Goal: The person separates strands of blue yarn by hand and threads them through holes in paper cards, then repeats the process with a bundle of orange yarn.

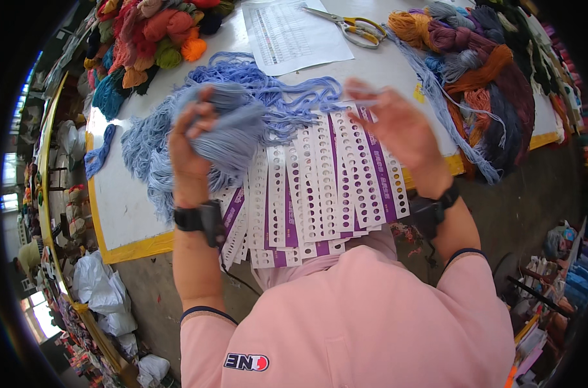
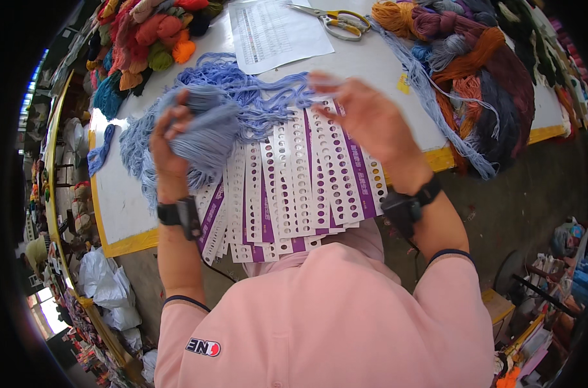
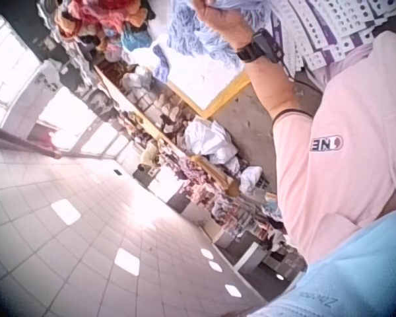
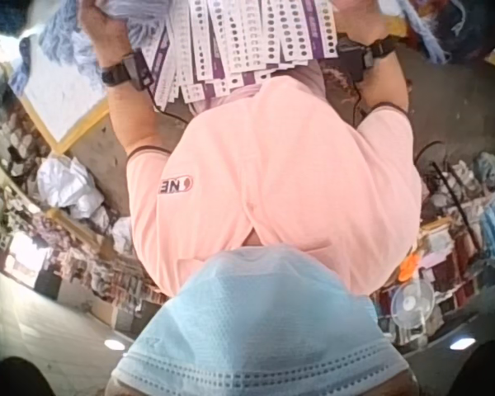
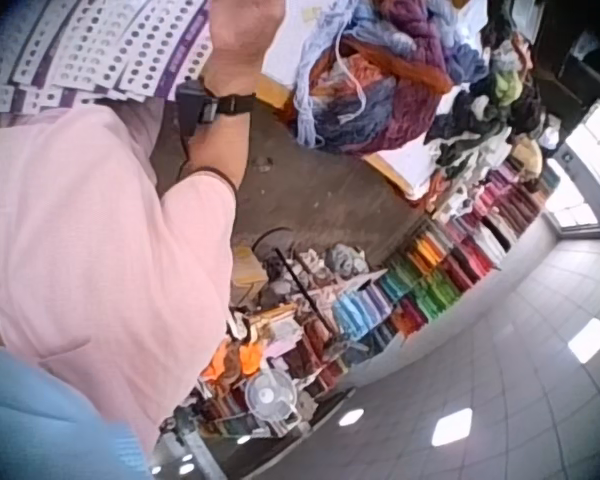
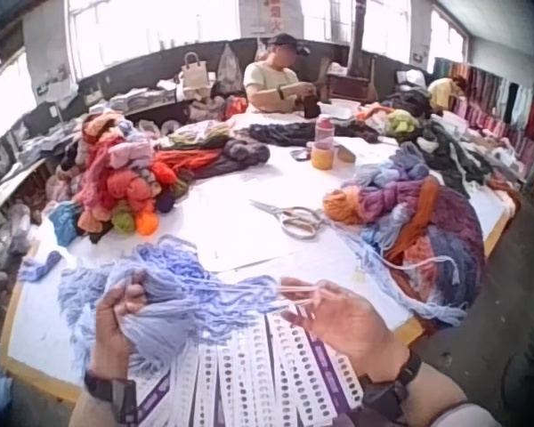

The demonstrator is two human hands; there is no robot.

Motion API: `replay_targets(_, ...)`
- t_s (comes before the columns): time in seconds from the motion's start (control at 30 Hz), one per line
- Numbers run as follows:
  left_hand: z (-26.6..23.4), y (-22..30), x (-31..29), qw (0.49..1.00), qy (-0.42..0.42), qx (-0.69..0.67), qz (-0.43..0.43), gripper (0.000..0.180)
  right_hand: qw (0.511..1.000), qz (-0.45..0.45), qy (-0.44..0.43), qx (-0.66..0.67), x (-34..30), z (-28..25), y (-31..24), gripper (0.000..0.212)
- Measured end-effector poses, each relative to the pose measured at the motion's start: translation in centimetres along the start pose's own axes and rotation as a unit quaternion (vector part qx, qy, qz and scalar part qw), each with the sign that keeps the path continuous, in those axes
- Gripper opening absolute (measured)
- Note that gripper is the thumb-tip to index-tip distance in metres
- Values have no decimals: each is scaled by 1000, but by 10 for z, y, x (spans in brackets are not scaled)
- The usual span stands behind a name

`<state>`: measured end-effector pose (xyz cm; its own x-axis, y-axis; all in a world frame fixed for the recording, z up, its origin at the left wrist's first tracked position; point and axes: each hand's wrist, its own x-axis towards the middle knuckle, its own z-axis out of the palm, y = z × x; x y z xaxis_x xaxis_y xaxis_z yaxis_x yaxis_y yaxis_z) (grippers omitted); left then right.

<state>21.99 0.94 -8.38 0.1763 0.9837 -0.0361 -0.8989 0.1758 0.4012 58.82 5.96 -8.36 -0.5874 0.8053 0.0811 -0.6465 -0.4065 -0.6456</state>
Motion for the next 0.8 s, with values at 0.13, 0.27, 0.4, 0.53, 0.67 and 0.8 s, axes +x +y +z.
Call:
replay_targets(0.13,-33,109,-32,968,109,6,224,50,973,-161,96,135,-37,-39,-118,9)
replay_targets(0.27,-10,134,-23,949,137,15,283,47,777,-483,339,-222,-172,-125,-300,11)
replay_targets(0.4,22,39,6,970,148,176,77,32,568,-291,277,-718,-55,-33,-119,12)
replay_targets(0.53,44,-76,35,947,118,253,-158,33,858,-27,88,-505,7,-30,24,15)
replay_targets(0.67,48,-111,53,906,211,268,-250,29,883,-55,102,-455,7,-28,41,19)
replay_targets(0.8,44,-120,62,891,174,323,-268,20,887,-52,106,-447,7,-26,45,19)
